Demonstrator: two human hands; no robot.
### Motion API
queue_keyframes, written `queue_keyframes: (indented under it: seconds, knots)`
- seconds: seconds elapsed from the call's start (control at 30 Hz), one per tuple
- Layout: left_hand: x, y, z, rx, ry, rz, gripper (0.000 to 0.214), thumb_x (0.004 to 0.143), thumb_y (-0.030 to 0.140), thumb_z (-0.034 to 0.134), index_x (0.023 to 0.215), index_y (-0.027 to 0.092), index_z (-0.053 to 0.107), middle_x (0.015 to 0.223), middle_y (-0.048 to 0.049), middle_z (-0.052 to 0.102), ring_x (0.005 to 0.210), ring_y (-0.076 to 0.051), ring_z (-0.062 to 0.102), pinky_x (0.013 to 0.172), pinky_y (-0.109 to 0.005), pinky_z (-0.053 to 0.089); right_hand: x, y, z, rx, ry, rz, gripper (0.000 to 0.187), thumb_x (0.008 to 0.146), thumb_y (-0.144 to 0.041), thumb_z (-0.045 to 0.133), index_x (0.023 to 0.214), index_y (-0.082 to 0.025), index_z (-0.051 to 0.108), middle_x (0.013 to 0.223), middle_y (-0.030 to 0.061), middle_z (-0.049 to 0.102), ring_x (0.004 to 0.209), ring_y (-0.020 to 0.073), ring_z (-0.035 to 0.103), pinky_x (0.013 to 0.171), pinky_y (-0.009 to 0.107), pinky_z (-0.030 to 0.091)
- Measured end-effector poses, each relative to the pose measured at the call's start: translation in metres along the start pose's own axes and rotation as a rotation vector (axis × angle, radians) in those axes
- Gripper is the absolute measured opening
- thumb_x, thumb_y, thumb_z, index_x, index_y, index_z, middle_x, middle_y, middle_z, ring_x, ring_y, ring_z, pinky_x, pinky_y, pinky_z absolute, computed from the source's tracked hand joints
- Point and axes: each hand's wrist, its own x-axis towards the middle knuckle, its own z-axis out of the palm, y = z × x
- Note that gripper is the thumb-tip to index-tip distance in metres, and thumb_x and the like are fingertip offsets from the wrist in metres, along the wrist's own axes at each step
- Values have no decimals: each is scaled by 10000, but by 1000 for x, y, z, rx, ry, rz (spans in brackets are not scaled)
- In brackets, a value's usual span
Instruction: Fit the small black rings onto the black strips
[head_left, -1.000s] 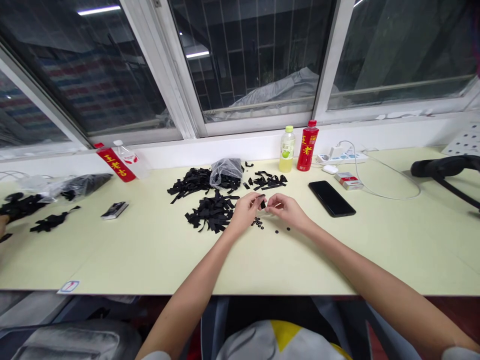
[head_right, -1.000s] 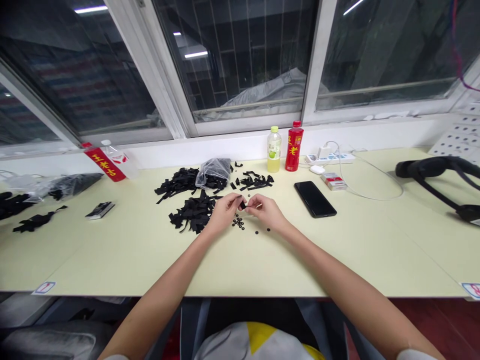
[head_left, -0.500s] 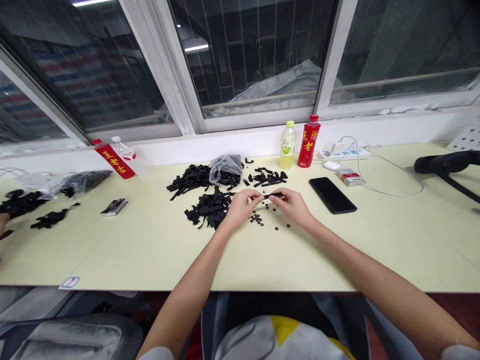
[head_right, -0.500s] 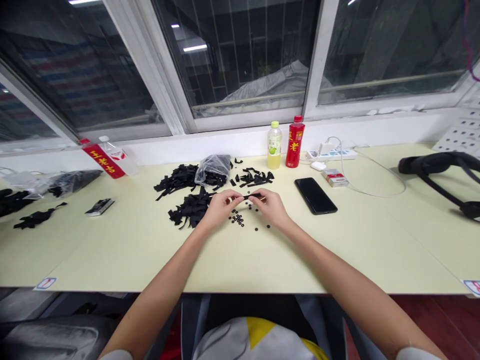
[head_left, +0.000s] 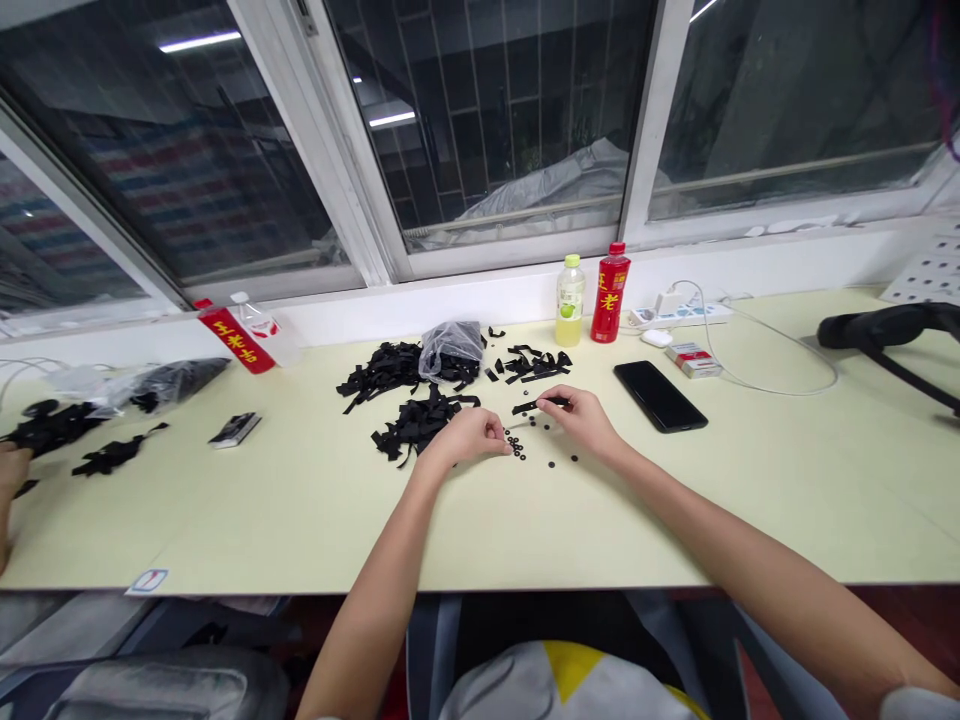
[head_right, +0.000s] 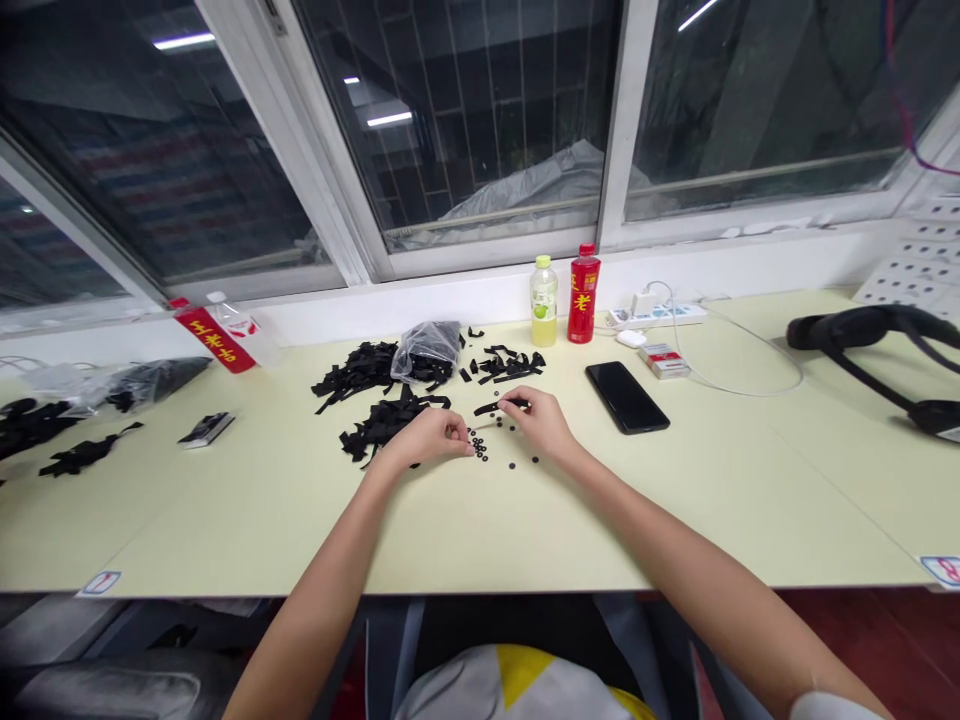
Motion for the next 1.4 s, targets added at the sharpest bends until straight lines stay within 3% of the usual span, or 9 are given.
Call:
queue_keyframes:
  seconds: [0.23,0.37,0.57,0.73,0.87,1.1,1.27,1.4]
  knots:
    - [1,3,7,63,-21,-42,197,908,308,984,807,225,836,805,-10,786,828,-236,676,834,-346,480,-2,0,0,-10,12,-1,358,912,-635,952,935,-278,926,1075,131,970,1018,366,860,973,514,692]
    - [0,4,7,63,-27,-46,230,958,353,951,832,231,802,861,-29,807,860,-253,688,824,-351,481,-2,-1,-1,-2,11,-9,405,907,-679,950,931,-276,921,1056,123,965,1016,353,850,957,493,680]
    - [-3,2,7,-149,214,137,319,1184,530,752,1029,259,690,898,4,697,890,-233,589,872,-342,497,-4,-6,-4,2,-4,8,408,908,-684,968,945,-281,914,1060,116,957,985,344,836,972,503,684]
    - [4,-2,11,-393,282,79,387,1305,608,606,1094,289,549,935,35,604,843,-193,508,834,-327,497,-5,-11,-3,-3,-42,15,373,906,-636,963,938,-267,926,1026,113,944,960,326,818,915,472,669]
    - [10,0,19,-523,257,76,500,1277,695,650,1022,273,570,925,12,620,812,-176,509,789,-321,487,-9,-17,-1,11,-125,-9,360,905,-620,972,948,-264,944,1042,118,957,988,335,833,954,480,675]
    - [14,11,39,-540,132,99,686,1024,843,908,918,171,829,768,-32,715,719,-167,539,687,-319,427,-14,-24,1,26,-192,-10,369,898,-619,1011,928,-266,910,1004,101,946,989,334,853,933,460,687]
    - [16,16,48,-615,110,116,790,980,931,952,839,158,869,775,-99,819,699,-174,602,687,-321,526,-15,-23,2,31,-199,22,413,875,-652,1010,892,-266,864,924,85,918,906,313,833,872,441,680]
    - [15,18,51,-640,101,131,813,1022,945,917,861,149,878,791,-126,839,721,-193,645,726,-346,588,-15,-20,3,11,-173,28,412,875,-650,983,864,-268,827,866,68,878,843,288,797,850,432,656]
